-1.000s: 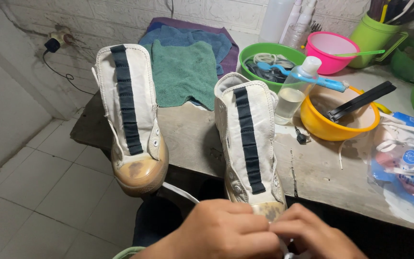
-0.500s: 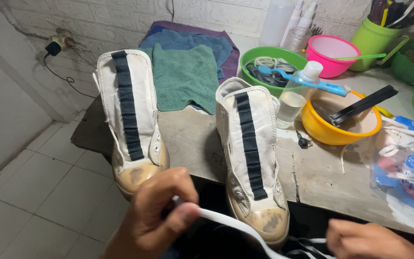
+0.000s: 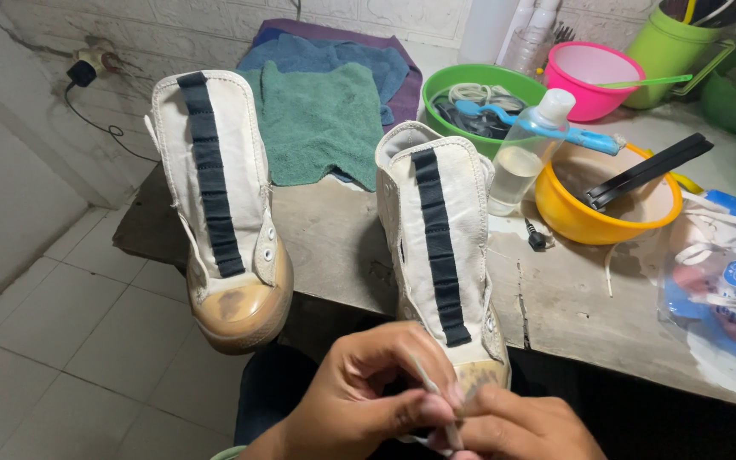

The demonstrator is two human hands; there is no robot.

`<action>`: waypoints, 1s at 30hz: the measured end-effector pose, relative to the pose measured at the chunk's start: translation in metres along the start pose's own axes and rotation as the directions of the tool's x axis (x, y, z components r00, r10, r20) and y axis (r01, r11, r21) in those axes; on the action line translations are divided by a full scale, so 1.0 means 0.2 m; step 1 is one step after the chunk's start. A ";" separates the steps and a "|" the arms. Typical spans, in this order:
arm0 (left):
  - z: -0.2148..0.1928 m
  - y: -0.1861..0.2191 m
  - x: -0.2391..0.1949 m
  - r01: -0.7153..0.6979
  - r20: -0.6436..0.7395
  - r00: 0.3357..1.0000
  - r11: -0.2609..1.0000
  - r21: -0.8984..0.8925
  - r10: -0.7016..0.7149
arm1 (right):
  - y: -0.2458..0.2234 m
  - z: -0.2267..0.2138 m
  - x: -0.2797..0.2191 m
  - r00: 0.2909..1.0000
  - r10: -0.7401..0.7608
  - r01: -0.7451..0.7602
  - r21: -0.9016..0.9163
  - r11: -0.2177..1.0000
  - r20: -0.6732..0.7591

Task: The person laces a white high-top sneaker by threading a white shoelace through the eyelets from the bottom to the top. The person pulls the laces to tighten them and adjusts the fit while working on a single shoe.

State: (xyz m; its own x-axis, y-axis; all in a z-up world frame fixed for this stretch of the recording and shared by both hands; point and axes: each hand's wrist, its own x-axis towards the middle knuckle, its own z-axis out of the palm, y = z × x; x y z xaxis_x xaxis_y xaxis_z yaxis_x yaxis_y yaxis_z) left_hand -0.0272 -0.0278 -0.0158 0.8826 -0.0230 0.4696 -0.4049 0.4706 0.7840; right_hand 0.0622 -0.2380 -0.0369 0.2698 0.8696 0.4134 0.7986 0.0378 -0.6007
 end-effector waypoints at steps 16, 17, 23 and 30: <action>-0.18 -0.03 -0.04 0.325 -0.219 0.931 0.391 0.861 -0.292 | 0.06 -0.07 0.17 0.972 0.216 -0.227 -0.134 0.965 -0.095; -0.18 -0.04 -0.04 0.350 -0.236 0.916 0.358 0.866 -0.324 | 0.05 -0.07 0.19 0.969 0.228 -0.239 -0.120 0.964 -0.097; -0.20 -0.08 -0.03 0.362 -0.176 0.921 0.595 0.717 -0.348 | 0.03 -0.07 0.27 0.954 0.288 -0.298 -0.142 0.944 -0.086; -0.19 -0.12 -0.02 0.301 -0.192 0.951 0.574 0.762 -0.244 | 0.06 -0.07 0.29 0.963 0.246 -0.257 -0.095 0.962 -0.108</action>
State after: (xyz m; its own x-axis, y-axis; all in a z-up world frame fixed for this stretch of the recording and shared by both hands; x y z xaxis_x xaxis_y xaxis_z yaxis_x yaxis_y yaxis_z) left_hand -0.0123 -0.0052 -0.0524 0.9836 0.0324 0.1773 -0.1488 -0.4088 0.9004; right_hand 0.0944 -0.1934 -0.0101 0.5149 0.7937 0.3241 0.7500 -0.2339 -0.6187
